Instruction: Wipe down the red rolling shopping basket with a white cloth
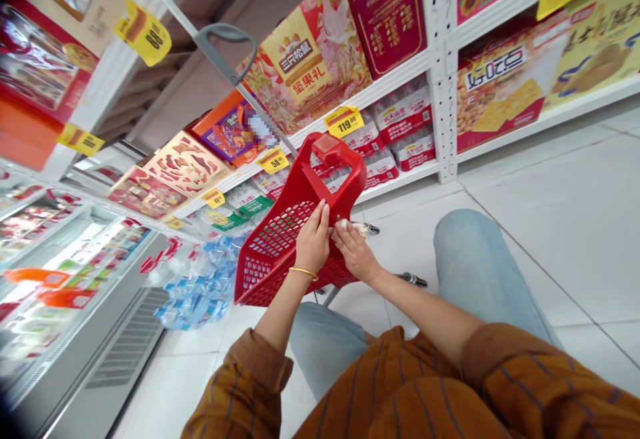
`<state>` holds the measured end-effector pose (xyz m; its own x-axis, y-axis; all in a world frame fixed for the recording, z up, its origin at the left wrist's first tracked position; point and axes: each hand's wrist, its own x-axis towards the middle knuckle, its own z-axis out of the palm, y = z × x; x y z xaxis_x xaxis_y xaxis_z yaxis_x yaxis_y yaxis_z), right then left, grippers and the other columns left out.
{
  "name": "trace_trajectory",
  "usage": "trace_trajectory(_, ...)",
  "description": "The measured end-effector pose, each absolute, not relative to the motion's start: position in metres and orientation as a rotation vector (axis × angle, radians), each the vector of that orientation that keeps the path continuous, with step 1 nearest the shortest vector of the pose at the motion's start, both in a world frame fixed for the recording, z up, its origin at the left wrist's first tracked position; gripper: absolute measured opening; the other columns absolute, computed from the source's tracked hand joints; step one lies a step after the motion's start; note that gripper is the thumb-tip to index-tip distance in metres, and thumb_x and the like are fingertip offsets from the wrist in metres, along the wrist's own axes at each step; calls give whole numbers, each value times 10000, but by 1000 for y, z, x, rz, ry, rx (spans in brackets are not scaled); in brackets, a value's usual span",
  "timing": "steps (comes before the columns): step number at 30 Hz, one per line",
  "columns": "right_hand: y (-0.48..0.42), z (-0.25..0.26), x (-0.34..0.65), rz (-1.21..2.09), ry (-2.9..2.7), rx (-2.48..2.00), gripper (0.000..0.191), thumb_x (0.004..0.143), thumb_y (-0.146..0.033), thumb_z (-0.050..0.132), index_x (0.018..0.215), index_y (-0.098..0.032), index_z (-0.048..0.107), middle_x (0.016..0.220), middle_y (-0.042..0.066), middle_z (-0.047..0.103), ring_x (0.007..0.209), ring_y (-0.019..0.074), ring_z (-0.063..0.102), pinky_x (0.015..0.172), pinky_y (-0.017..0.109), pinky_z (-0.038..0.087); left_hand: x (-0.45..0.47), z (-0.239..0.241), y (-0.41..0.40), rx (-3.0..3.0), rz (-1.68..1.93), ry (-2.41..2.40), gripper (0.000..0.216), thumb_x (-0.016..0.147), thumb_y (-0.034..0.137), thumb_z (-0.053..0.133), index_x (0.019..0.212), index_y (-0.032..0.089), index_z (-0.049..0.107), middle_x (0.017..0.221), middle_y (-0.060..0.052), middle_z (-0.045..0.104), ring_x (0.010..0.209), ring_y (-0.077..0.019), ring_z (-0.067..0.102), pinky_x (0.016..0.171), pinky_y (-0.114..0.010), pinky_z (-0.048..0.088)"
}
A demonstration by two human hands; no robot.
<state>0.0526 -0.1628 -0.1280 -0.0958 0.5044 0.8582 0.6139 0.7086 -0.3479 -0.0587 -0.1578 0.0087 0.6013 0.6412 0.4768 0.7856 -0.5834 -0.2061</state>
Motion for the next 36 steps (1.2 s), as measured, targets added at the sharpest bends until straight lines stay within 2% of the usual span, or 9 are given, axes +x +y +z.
trace_trajectory(6,-166,-165,53,-153,-1940,-832,472,945,-67,322,1403,-159,392,1462,106,368,1414,247,184,1138,511,274,-68,6,-152,-2438,-460,-1087,666,906,85,406,1488,133,85,1491,-195,321,1391,-246,298,1052,-395,425)
trace_trajectory(10,-170,-181,59,-177,-2006,-790,439,945,-64,346,1361,-154,454,1434,105,416,1410,245,199,1132,505,298,-76,5,-148,-2449,-415,-999,715,898,60,419,1489,134,23,1522,-200,240,1423,-248,200,1087,-428,390)
trace_trajectory(15,-172,-183,65,-128,-1985,-756,514,938,-46,349,1437,-163,313,1480,100,338,1418,246,152,1128,488,322,-90,12,-150,-2401,-178,-748,657,892,119,479,1478,218,198,1556,-130,130,1433,-268,128,1127,-464,317)
trace_trajectory(18,-171,-174,64,-92,-1849,-747,599,934,-56,362,1483,-186,160,1539,81,191,1428,256,103,1132,486,315,-91,14,-153,-2316,-13,-465,538,913,163,434,1432,259,332,1547,-6,190,1440,-175,90,1194,-396,136)
trace_trajectory(20,-172,-166,59,-48,-1727,-781,639,934,-66,357,1495,-197,80,1563,63,77,1434,255,87,1141,478,301,-83,14,-154,-2270,100,-346,508,920,145,379,1421,230,355,1538,16,215,1436,-117,91,1198,-329,65)
trace_trajectory(24,-175,-153,44,136,-1533,-952,664,941,-97,317,1495,-196,-35,1575,55,-34,1441,236,84,1155,457,284,-57,17,-147,-2284,315,-323,505,925,134,341,1428,100,323,1500,-94,320,1394,-114,273,1175,-256,178)
trace_trajectory(28,-175,-150,27,239,-1424,-1091,682,947,-119,301,1484,-226,-106,1576,56,-70,1442,250,59,1161,490,264,-39,23,-134,-2373,454,-250,451,932,149,353,1352,5,429,1387,-177,484,1328,-202,413,1149,-335,304)
trace_trajectory(31,-169,-155,17,222,-1410,-1133,692,947,-114,296,1478,-246,-127,1575,53,-76,1441,260,41,1163,513,238,-37,25,-123,-2458,506,-194,412,931,127,361,1297,-13,487,1280,-189,583,1260,-224,496,1142,-372,334)
trace_trajectory(36,-164,-169,7,212,-1436,-1137,683,949,-105,272,1475,-253,-138,1574,48,-77,1438,254,1,1162,515,216,-44,26,-112,-2501,535,-126,389,933,127,372,1269,-13,510,1266,-198,589,1256,-244,498,1138,-408,342)
